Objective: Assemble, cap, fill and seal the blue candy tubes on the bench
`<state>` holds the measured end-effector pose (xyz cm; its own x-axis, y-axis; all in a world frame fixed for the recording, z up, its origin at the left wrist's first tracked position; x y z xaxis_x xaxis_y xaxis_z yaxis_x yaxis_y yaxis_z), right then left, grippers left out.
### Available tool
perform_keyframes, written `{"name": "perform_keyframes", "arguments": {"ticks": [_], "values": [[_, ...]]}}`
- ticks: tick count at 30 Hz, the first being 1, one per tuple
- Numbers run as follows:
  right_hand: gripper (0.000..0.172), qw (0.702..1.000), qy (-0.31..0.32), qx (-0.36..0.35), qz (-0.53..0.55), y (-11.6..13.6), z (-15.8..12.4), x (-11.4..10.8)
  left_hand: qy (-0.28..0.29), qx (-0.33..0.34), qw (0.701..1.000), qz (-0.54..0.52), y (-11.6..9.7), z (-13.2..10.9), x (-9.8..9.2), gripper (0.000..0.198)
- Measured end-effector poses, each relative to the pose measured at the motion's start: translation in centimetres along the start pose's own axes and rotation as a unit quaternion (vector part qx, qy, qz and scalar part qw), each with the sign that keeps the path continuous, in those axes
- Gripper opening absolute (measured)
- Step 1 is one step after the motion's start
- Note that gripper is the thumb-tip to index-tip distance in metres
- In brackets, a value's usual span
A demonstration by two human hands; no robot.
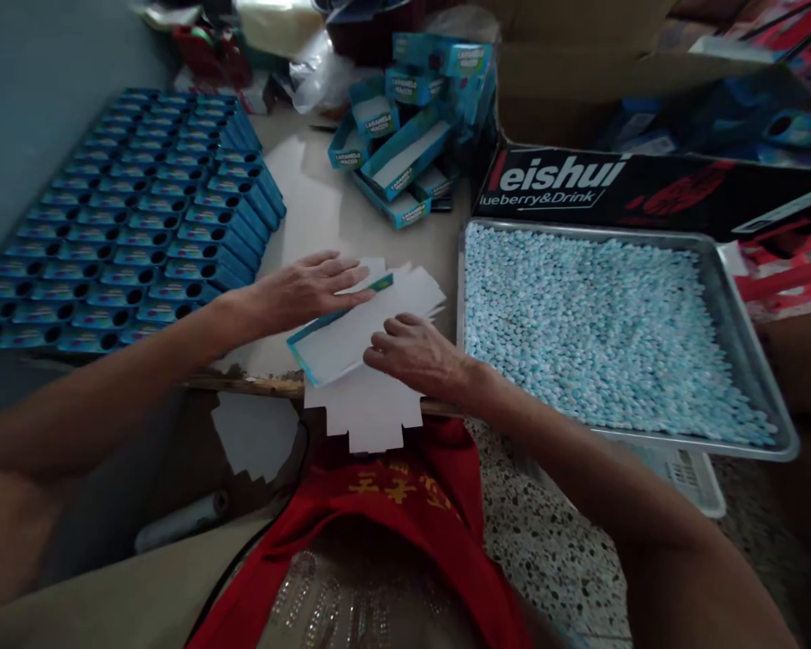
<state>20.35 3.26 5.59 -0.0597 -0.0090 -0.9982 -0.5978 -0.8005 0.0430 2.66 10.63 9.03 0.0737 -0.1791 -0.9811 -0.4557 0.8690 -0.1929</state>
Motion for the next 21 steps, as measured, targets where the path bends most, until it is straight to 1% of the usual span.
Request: {"name": "perform_keyframes", "arguments": {"ticks": [2,3,5,6,7,8,10,11,13,14,15,16,17,18,20,21], "values": [[0.015,0.999,0.006,0.037,0.036,1.1,0.7,0.2,-0.059,-0.069,0.995,0.029,-3.4,-2.8,-0.1,0.026],[0.015,0.996,0.003,0.061,0.062,1.6,1.1,0.3,-0.078,-0.103,0.991,0.041,-5.2,-4.2,0.5,0.026],[0.017,0.989,-0.003,0.095,0.116,2.2,1.6,0.6,-0.092,-0.166,0.981,0.047,-8.0,-6.3,2.6,0.023],[0.017,0.985,-0.006,0.11,0.137,2.2,1.7,0.7,-0.101,-0.197,0.974,0.05,-8.8,-6.9,3.7,0.022],[0.019,0.981,-0.009,0.123,0.151,2.1,1.7,0.8,-0.114,-0.226,0.966,0.051,-9.1,-7.2,4.8,0.025],[0.021,0.978,-0.014,0.135,0.158,1.8,1.5,0.8,-0.126,-0.252,0.958,0.048,-8.9,-7.1,5.6,0.028],[0.026,0.974,-0.027,0.161,0.16,0.9,0.7,1.1,-0.135,-0.29,0.947,0.018,-7.3,-6.3,6.5,0.032],[0.029,0.971,-0.034,0.177,0.159,0.4,0.1,1.3,-0.123,-0.299,0.946,-0.014,-6.1,-5.7,6.8,0.03],[0.039,0.963,-0.049,0.214,0.154,-0.4,-1.1,1.8,-0.067,-0.308,0.943,-0.105,-3.8,-4.5,7.0,0.024],[0.042,0.96,-0.056,0.233,0.145,-0.6,-1.5,2.2,-0.039,-0.314,0.937,-0.146,-2.9,-4.1,7.1,0.02],[0.043,0.958,-0.064,0.248,0.131,-0.6,-1.8,2.5,-0.023,-0.318,0.932,-0.173,-2.2,-3.9,7.2,0.017],[0.043,0.958,-0.069,0.255,0.113,-0.4,-1.9,2.9,-0.023,-0.318,0.93,-0.181,-1.8,-3.8,7.2,0.015],[0.042,0.96,-0.073,0.252,0.093,0.0,-1.8,3.1,-0.041,-0.313,0.934,-0.169,-1.7,-3.8,7.1,0.013],[0.041,0.964,-0.073,0.246,0.077,0.4,-1.7,3.3,-0.072,-0.303,0.94,-0.14,-1.9,-4.0,7.1,0.011],[0.041,0.971,-0.066,0.222,0.067,1.3,-1.3,3.7,-0.138,-0.272,0.95,-0.061,-2.9,-4.4,7.1,0.013],[0.041,0.974,-0.061,0.21,0.068,1.7,-1.2,3.9,-0.159,-0.26,0.952,-0.021,-3.5,-4.7,7.3,0.016]]}}
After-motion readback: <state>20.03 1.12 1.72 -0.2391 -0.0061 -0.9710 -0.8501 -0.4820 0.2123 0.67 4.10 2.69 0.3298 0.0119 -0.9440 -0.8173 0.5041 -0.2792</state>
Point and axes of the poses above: each hand's wrist, its own z-axis towards the middle knuckle, its own x-axis out of the palm, y = z × x, the point moved 4 cm from there along z, towards the middle knuckle, and after that the axes turned 6 degrees about x, right-handed, at the moved point
